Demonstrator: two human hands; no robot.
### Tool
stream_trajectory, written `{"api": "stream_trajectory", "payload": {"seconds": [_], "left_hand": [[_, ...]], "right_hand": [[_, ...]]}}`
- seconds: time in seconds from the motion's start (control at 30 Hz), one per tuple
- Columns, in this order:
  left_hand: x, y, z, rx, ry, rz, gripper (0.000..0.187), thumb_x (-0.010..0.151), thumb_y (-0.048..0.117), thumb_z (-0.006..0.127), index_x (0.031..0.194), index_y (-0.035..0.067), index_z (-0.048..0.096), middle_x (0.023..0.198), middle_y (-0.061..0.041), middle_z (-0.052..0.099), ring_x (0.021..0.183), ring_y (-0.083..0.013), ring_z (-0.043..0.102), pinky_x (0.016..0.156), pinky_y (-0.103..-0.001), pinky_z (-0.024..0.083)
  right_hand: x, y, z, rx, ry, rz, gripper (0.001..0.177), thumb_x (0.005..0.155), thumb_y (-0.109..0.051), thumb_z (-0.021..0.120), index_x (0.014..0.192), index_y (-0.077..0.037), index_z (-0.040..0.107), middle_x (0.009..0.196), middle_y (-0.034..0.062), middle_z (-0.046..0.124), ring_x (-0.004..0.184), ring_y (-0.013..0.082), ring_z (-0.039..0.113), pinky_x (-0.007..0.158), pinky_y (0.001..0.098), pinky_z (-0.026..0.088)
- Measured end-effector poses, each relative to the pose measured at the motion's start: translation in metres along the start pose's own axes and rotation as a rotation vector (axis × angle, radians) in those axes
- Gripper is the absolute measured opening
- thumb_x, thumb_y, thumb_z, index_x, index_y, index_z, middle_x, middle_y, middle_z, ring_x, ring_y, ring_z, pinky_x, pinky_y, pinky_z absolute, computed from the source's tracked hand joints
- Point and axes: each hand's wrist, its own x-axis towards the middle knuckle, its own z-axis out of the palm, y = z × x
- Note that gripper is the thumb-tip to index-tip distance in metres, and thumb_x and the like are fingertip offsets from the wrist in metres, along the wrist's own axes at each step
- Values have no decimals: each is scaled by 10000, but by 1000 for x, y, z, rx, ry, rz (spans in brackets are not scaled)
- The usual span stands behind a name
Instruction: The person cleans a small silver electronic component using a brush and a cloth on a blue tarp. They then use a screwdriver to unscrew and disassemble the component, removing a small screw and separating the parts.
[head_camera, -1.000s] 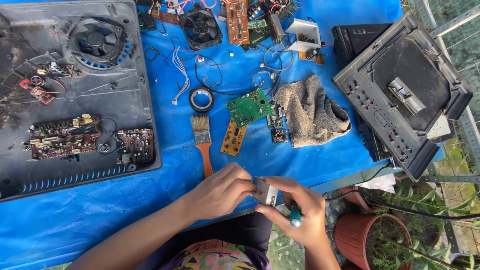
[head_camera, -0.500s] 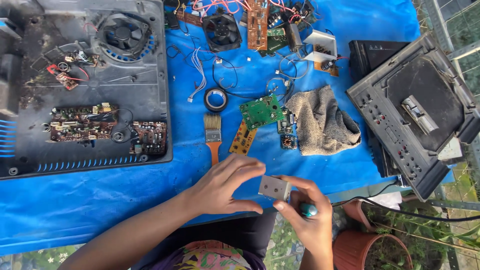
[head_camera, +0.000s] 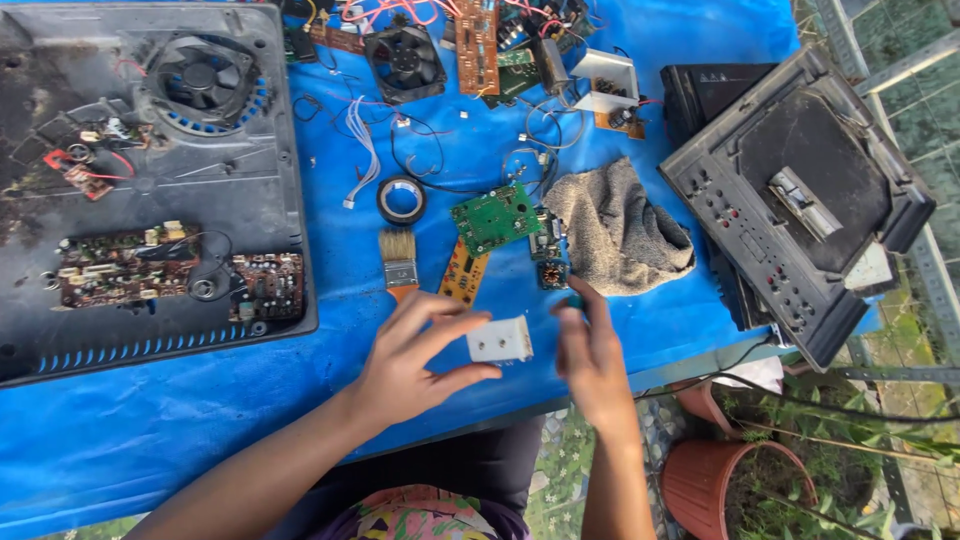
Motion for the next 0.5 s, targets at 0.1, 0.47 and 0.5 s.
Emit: {"api": "stream_trajectory", "payload": {"seconds": [0.1,0.47,0.5], "left_hand": [[1,-5,1,6,83,-49,470,816,269,916,1214,72,763,1014,-91,667,883,-299,631,760,-436,555],[5,-21,-1,114,43,-103,422,850,146,889,1226,28,737,1078,-113,612,965,-322,618,780,-446,550],[8,-19,-1,158,24,-82,401,845,173,896,1189,38,740,1106,-112,600,982,-326,604,795,-451,542]], "right_hand": [[14,-10,17,-268,39,-162,452,978,-5,530,1398,146,460,1095,344,626,833,460,676,574,484,614],[80,81,-35,-771,555,-474,407,874,-185,869,1203,-41,679,1122,132,633,1007,384,604,886,475,485],[87,90,-40,-790,583,-486,226,881,-160,858,1033,-101,703,956,63,660,876,323,627,835,428,481]]}}
